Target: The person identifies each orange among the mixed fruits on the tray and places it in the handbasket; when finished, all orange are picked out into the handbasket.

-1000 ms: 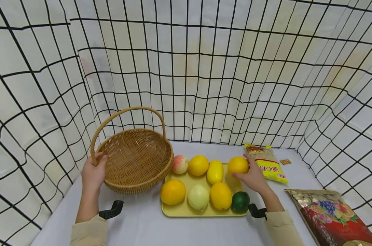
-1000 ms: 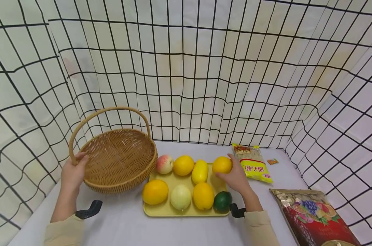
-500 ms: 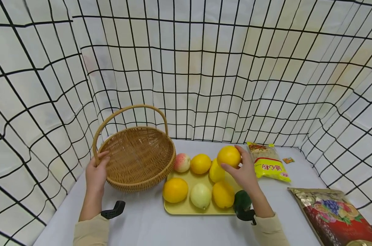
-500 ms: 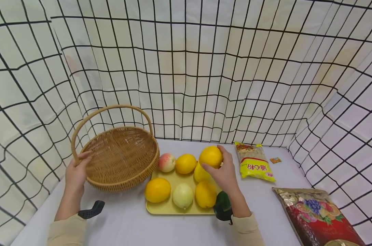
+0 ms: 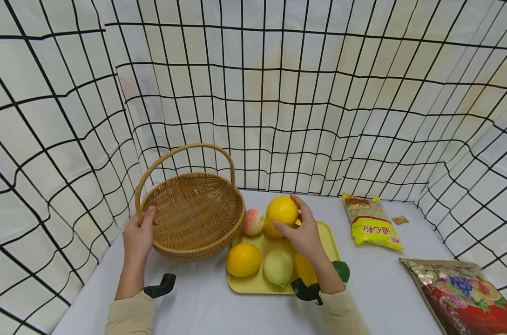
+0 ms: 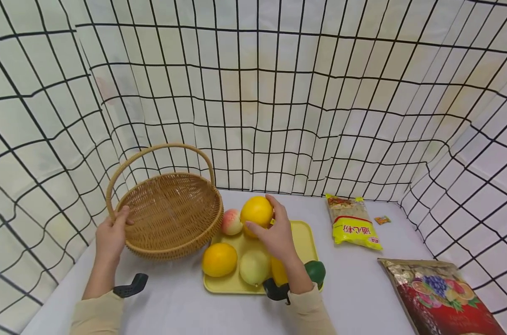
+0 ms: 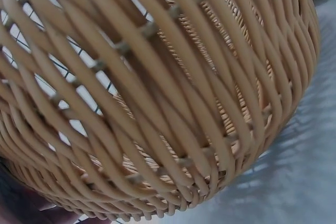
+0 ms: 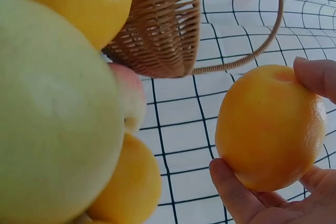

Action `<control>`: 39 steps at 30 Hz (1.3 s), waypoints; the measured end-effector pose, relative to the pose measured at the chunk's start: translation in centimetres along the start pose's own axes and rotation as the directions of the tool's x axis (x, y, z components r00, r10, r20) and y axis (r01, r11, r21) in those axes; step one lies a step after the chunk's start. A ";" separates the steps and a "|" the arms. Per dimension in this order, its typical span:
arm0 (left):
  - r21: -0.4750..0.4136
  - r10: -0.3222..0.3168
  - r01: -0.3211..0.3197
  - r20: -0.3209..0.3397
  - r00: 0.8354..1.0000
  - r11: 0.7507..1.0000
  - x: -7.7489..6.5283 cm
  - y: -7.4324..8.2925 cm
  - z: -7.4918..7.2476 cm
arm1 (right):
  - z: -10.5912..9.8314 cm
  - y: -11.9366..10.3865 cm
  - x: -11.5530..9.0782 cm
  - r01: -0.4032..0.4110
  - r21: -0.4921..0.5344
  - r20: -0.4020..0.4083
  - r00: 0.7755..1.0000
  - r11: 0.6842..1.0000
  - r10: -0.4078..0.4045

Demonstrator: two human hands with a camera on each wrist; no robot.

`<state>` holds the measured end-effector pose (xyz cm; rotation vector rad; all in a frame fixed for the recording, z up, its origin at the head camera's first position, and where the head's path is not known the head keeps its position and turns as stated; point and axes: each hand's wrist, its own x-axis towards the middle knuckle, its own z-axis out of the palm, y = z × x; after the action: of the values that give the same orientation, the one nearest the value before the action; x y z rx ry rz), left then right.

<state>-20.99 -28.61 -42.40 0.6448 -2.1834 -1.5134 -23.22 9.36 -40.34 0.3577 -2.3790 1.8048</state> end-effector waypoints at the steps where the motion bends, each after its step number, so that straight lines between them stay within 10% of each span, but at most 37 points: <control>1: 0.010 0.006 -0.006 0.001 1.000 1.000 0.0 0.0 0.0 | 0.3 0.0 0.1 0.007 0.004 0.000 1.000 1.000 -0.007; 24: 0.169 0.106 -0.104 -0.004 0.994 0.980 -0.5 -0.3 -0.3 | 6.1 -0.9 1.2 0.087 0.050 0.056 0.994 0.995 -0.090; 39: 0.123 0.293 -0.278 -0.133 0.947 0.953 -0.4 -0.5 0.5 | 8.0 -1.3 0.6 0.148 0.087 0.008 0.989 0.985 -0.149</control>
<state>-20.84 -28.12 -43.07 0.4333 -2.1415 -1.1729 -23.14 1.31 -41.21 0.5442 -2.2222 1.8461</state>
